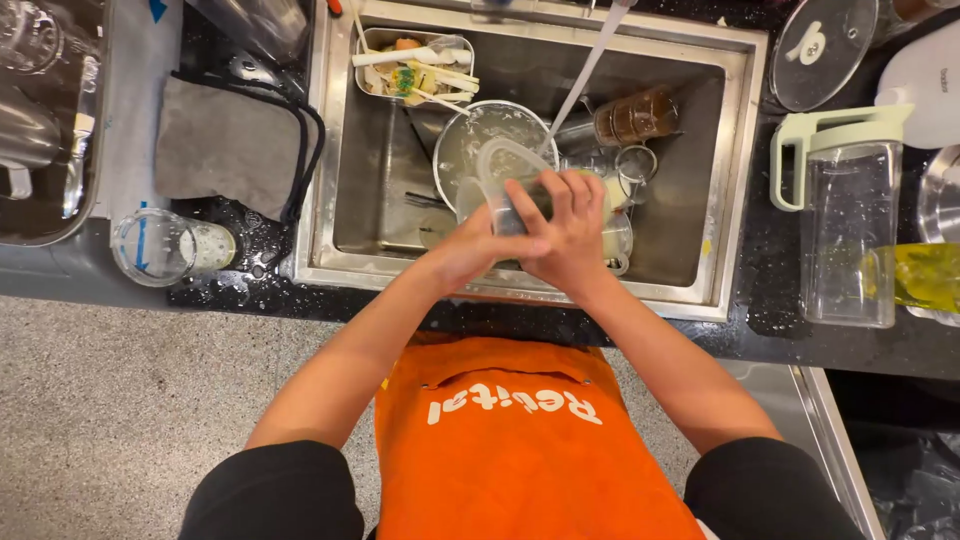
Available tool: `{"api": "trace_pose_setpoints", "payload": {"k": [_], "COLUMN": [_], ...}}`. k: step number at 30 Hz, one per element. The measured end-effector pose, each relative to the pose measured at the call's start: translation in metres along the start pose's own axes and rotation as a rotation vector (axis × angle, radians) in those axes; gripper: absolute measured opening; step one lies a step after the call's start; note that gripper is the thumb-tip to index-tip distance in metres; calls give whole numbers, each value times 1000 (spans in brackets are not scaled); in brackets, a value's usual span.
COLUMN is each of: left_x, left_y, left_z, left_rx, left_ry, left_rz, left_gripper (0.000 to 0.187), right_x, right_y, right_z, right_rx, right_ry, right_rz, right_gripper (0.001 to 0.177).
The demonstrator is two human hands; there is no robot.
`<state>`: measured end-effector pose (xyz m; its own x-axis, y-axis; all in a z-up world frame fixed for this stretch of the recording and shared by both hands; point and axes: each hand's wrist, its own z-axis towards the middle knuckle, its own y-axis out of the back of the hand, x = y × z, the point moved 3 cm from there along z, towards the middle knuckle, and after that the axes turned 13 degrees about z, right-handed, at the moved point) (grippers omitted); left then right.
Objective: Washing a metal pitcher and a plastic jug in a sink.
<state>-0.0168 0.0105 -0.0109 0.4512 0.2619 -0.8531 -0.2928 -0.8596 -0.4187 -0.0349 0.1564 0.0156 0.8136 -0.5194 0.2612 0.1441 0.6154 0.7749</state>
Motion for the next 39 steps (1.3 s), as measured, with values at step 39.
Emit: {"api": "trace_pose_setpoints", "payload": {"k": [39], "left_x": [-4], "left_y": [-9], "left_z": [-1], "left_rx": [299], "left_ry": [-985], "left_rz": [1948], "left_gripper": [45], "right_x": [-71], "right_y": [20], "right_z": [37], "right_rx": [1016], "right_ry": [-327], "right_rz": [826], "right_gripper": [108]}}
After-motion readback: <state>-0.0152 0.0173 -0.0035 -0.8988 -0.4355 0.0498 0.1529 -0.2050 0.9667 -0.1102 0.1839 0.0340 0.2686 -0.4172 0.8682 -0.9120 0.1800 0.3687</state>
